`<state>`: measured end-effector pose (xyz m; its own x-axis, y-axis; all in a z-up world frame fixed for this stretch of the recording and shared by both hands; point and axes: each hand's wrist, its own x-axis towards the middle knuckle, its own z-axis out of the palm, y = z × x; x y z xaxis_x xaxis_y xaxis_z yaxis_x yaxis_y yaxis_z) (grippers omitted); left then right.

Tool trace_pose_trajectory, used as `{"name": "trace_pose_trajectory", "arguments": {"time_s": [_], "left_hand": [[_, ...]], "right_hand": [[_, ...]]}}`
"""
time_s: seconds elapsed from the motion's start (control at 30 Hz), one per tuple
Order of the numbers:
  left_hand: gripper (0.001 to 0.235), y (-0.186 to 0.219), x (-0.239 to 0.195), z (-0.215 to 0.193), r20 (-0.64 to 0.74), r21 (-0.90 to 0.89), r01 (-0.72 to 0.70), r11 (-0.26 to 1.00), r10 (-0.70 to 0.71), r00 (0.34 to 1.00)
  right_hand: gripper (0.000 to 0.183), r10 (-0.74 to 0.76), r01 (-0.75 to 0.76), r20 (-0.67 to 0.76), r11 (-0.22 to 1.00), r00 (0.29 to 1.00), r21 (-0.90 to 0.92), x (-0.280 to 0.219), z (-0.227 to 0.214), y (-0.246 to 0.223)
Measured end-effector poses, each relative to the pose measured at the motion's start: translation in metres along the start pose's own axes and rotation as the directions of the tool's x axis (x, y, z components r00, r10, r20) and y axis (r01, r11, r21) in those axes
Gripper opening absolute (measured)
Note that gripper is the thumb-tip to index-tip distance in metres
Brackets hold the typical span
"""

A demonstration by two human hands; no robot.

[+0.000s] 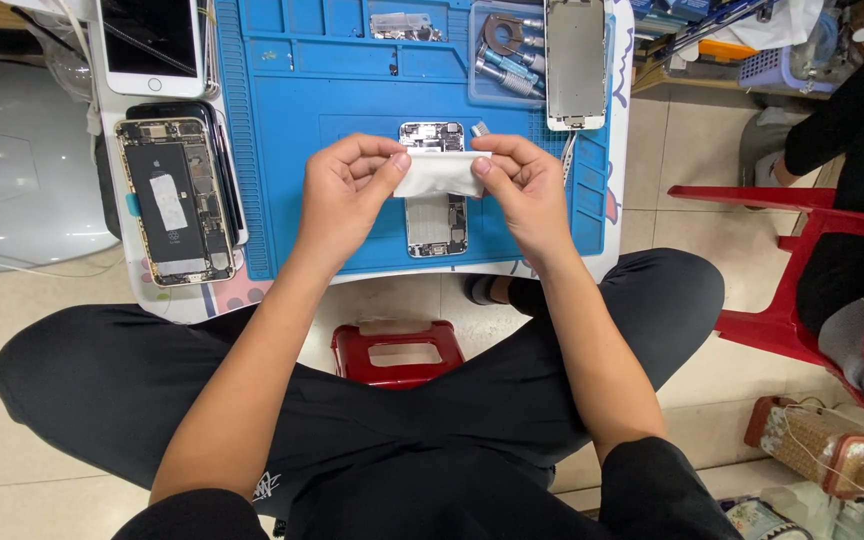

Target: The person uses a screwdriver to remove screws from a white smartphone, then removes the battery. They clean the phone's internal frame with a toothbrush and wipe it with a tissue. The person handles multiple disassembled phones on a blue work mat.

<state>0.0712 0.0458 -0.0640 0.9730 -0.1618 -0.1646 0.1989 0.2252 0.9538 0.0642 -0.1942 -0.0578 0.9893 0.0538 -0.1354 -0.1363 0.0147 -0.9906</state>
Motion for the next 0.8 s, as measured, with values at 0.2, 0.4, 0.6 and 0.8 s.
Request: {"name": "trace_pose_trajectory", "arguments": {"time_s": [0.2,0.4,0.6,0.8], "left_hand": [[0.022,-0.001,0.000,0.000,-0.016,0.031,-0.014,0.999,0.015,1.000],[0.028,0.005,-0.001,-0.001,-0.004,0.049,-0.016,0.999,0.016,1.000],[0.030,0.005,-0.002,-0.001,0.006,0.035,0.009,0.999,-0.009,1.000],[0.033,0.009,-0.003,0.000,-0.016,0.048,0.017,0.999,-0.016,1.000]], "right_hand": [[0.030,-0.019,0.019,0.020,1.000,1.000,0.010,-0.002,0.000,-0.005],[0.034,-0.011,0.011,0.030,1.000,0.999,0.009,-0.003,0.000,-0.014],[0.046,0.037,-0.040,0.041,0.995,0.998,0.087,-0.001,0.000,0.004],[0.048,0.051,-0.056,0.051,0.994,0.997,0.093,-0.003,0.008,-0.013]]}}
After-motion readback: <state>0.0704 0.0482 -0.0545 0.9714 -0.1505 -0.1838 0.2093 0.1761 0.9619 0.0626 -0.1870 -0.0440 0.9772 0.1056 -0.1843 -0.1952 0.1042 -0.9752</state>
